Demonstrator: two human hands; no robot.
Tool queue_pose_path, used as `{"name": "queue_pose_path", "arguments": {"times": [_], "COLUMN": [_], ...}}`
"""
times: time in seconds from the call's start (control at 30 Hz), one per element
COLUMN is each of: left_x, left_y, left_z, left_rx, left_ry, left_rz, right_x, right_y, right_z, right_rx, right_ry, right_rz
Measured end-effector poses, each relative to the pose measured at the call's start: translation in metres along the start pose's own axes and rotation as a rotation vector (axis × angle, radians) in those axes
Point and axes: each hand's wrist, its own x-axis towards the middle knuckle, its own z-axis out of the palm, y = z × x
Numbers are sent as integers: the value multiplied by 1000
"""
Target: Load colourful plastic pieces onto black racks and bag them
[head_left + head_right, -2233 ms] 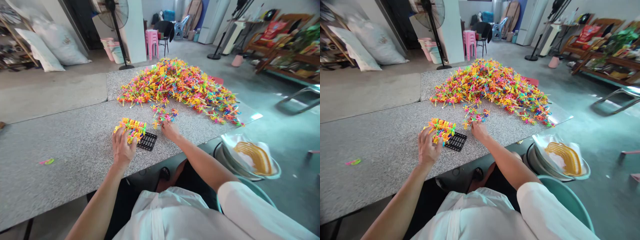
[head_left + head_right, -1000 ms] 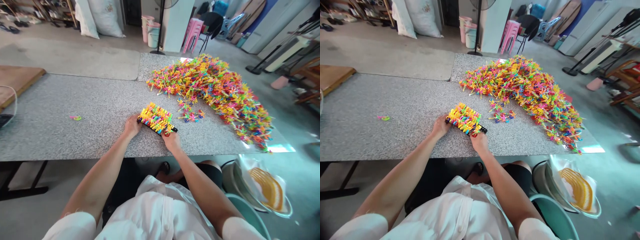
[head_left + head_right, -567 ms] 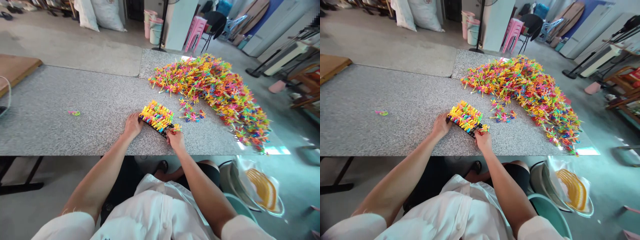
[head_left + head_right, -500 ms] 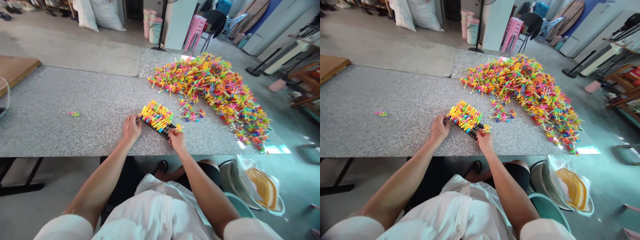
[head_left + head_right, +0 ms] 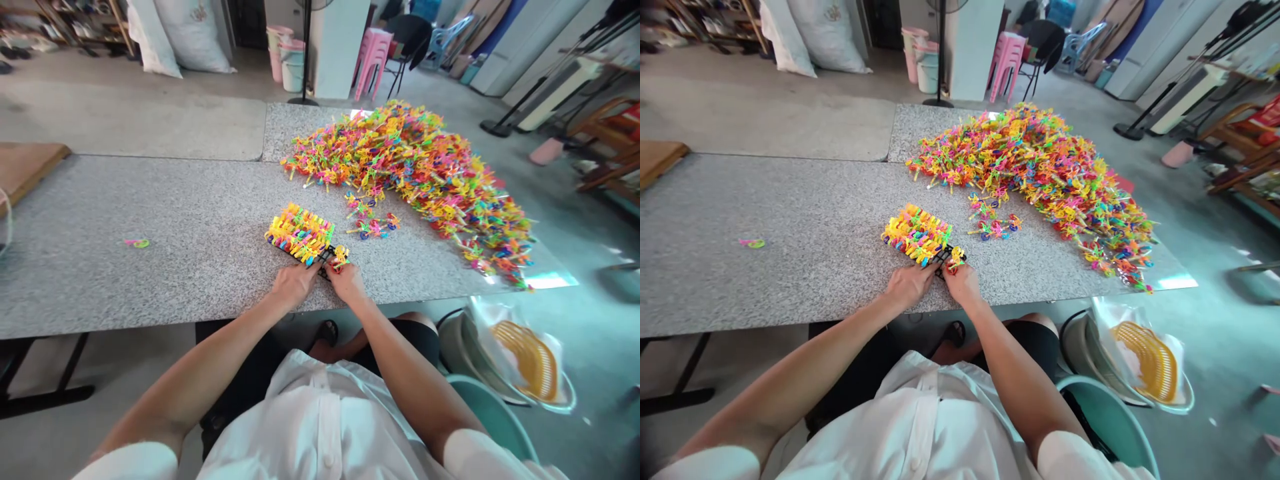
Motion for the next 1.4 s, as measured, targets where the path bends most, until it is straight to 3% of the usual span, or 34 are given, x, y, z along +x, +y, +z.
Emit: {"name": "queue_pose_path", "arguments": {"times": [0.4, 0.7, 0.93, 1.4], "left_x": [-11, 7, 8, -1], "left_y": [-19, -2, 12, 10], "left_z": [5, -14, -11, -8], "left_rx": [9, 125, 175, 136], "left_ry": [-6, -157, -136, -122], "left_rz": [62, 78, 64, -6], "right_x": [5, 3, 4, 3], "right_y": [1, 12, 14, 17], "right_z": [4, -2, -8, -4], "right_rx": [-37, -59, -99, -159], "right_ry": [29, 7, -4, -17], "right_rz": [-14, -155, -234, -303]}}
